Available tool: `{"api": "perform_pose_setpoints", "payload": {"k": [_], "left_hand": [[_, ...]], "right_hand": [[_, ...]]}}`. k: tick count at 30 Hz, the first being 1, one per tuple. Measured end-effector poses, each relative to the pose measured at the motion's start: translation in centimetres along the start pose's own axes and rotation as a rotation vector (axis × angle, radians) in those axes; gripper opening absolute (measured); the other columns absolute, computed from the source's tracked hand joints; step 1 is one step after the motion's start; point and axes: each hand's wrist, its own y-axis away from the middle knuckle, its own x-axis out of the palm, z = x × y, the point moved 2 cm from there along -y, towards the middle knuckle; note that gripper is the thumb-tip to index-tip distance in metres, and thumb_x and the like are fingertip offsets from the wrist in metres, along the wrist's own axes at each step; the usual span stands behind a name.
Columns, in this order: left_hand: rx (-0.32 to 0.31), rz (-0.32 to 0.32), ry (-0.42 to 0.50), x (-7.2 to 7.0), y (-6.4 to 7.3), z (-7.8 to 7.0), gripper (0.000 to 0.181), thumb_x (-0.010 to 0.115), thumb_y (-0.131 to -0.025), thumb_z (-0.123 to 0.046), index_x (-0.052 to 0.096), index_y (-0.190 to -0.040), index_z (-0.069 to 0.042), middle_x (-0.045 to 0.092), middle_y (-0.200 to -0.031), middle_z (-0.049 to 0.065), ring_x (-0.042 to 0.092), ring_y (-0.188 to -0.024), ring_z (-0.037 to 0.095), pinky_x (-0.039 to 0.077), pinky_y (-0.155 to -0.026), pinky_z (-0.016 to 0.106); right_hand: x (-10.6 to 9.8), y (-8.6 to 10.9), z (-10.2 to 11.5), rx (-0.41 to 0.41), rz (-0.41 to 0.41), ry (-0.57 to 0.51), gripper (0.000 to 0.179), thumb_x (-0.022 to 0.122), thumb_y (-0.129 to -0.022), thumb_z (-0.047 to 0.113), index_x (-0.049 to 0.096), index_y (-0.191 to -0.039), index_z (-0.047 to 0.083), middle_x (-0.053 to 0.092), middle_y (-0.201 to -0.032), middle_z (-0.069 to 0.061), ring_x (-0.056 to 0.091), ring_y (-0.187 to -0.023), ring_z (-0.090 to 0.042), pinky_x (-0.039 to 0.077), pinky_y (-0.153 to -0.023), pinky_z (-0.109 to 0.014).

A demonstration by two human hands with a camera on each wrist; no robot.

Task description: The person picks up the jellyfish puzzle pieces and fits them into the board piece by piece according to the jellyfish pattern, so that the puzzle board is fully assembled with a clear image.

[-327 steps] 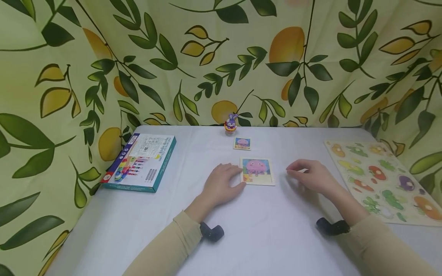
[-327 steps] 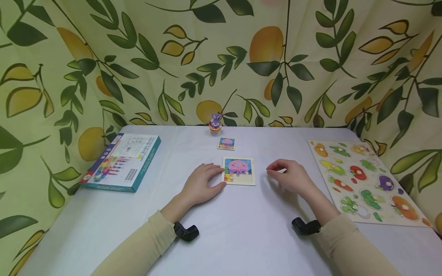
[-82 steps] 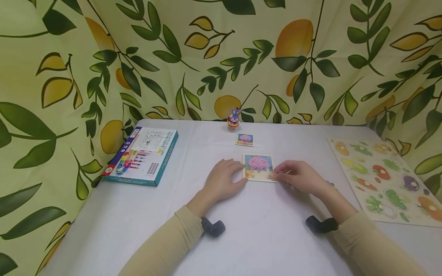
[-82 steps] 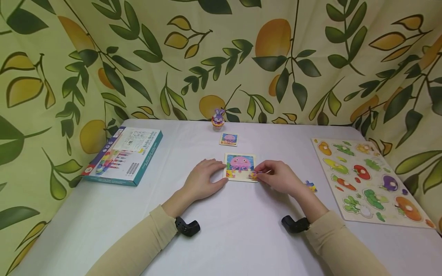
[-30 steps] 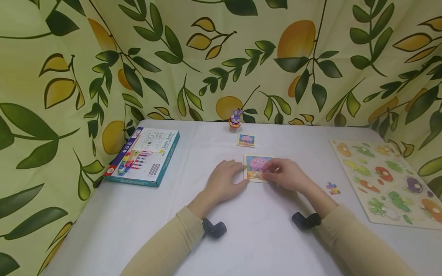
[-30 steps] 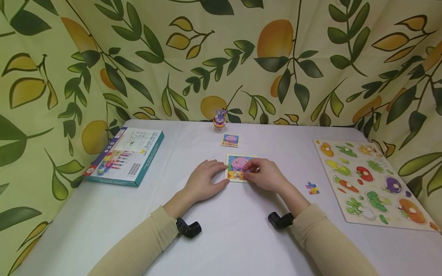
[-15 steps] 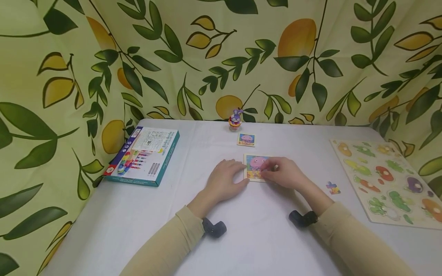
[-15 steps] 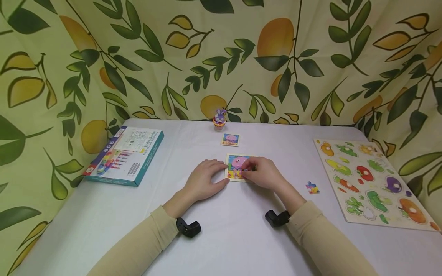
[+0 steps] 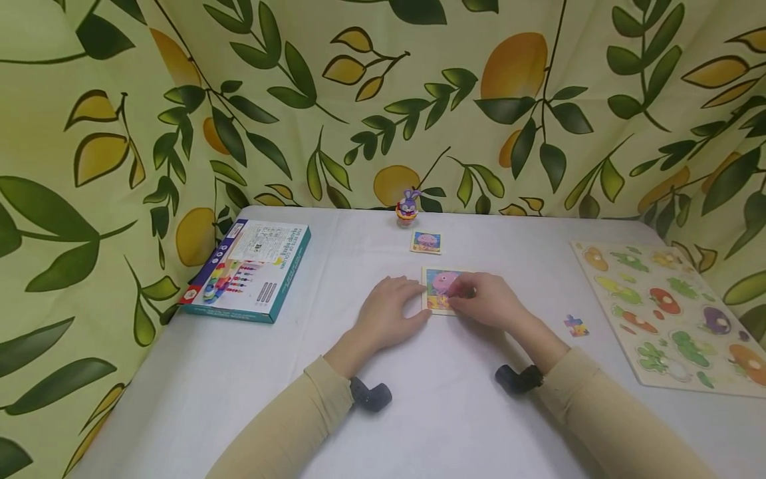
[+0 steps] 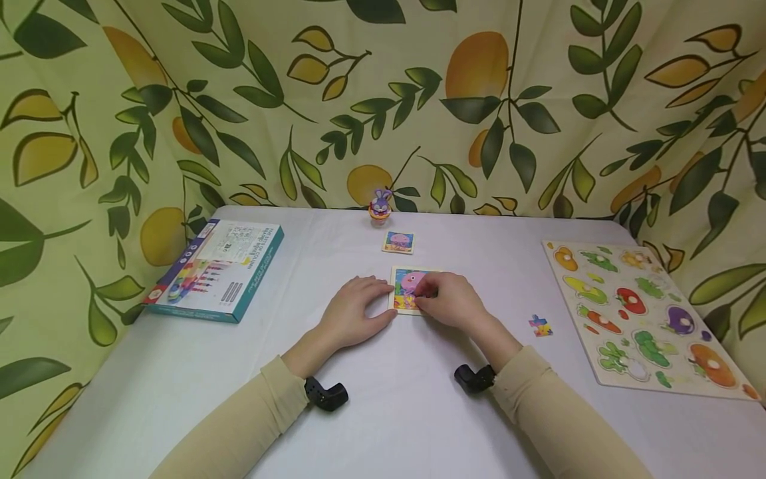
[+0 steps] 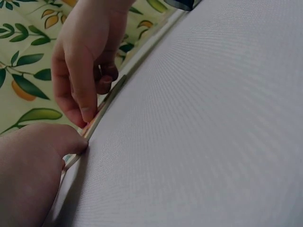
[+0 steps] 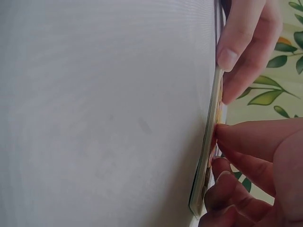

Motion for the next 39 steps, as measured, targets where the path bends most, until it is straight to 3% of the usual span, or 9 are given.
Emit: {"api": "perform_pose_setpoints", "payload": {"k": [15,19,22,28,32,39], "left_hand": [[-0.002,0.004,0.004,-0.1,0.0,0.0,0.049,0.064,-0.097,-0.046,0.065,-0.138,-0.018,0.061,-0.142,0.001,0.045,-0.142,0.022,0.021,-0.125,0.037],[0.0,0.002,0.011,-0.1,0.1,-0.1,0.049,0.064,-0.097,-0.045,0.066,-0.137,-0.018,0.062,-0.142,0.001,0.045,-0.142,0.023,0.021,-0.125,0.037],[-0.002,0.003,0.007,-0.1,0.1,-0.1,0.049,0.063,-0.097,-0.045,0.066,-0.137,-0.018,0.062,-0.141,0.001,0.045,-0.142,0.023,0.022,-0.125,0.038],[-0.012,0.011,0.006,0.0,0.0,-0.1,0.049,0.063,-0.097,-0.046,0.065,-0.138,-0.019,0.061,-0.142,0.001,0.044,-0.142,0.022,0.021,-0.125,0.038],[-0.016,0.015,0.002,-0.1,0.0,-0.1,0.05,0.063,-0.097,-0.046,0.065,-0.138,-0.019,0.061,-0.142,0.001,0.044,-0.143,0.022,0.021,-0.125,0.038],[-0.014,0.008,0.009,0.0,0.0,0.0,0.05,0.063,-0.097,-0.047,0.065,-0.138,-0.019,0.061,-0.143,0.001,0.044,-0.142,0.022,0.021,-0.125,0.037]], "right_hand": [[0.0,0.0,0.6,0.038,-0.015,0.04,0.007,0.078,-0.091,0.018,0.079,-0.097,0.015,0.073,-0.102,-0.004,0.062,-0.101,-0.029,0.051,-0.094,-0.053],[-0.1,0.5,1.4,0.034,0.01,0.156,0.012,0.077,-0.092,0.019,0.082,-0.103,0.016,0.076,-0.106,-0.004,0.065,-0.106,-0.03,0.053,-0.094,-0.053],[-0.1,1.2,2.3,-0.022,0.029,0.293,0.016,0.076,-0.093,0.018,0.082,-0.108,0.016,0.077,-0.104,-0.004,0.069,-0.102,-0.03,0.058,-0.087,-0.05],[0.1,2.6,3.7,-0.126,0.028,0.496,0.023,0.076,-0.094,0.019,0.079,-0.116,0.013,0.075,-0.096,-0.005,0.065,-0.075,-0.022,0.06,-0.065,-0.039],[0.3,2.8,4.0,-0.116,0.065,0.549,0.028,0.074,-0.096,0.021,0.077,-0.123,0.013,0.075,-0.098,-0.008,0.06,-0.068,-0.02,0.057,-0.06,-0.037],[0.6,3.0,3.6,-0.087,0.048,0.507,0.029,0.071,-0.097,0.022,0.076,-0.125,0.014,0.075,-0.107,-0.009,0.069,-0.085,-0.028,0.061,-0.067,-0.044]]}}
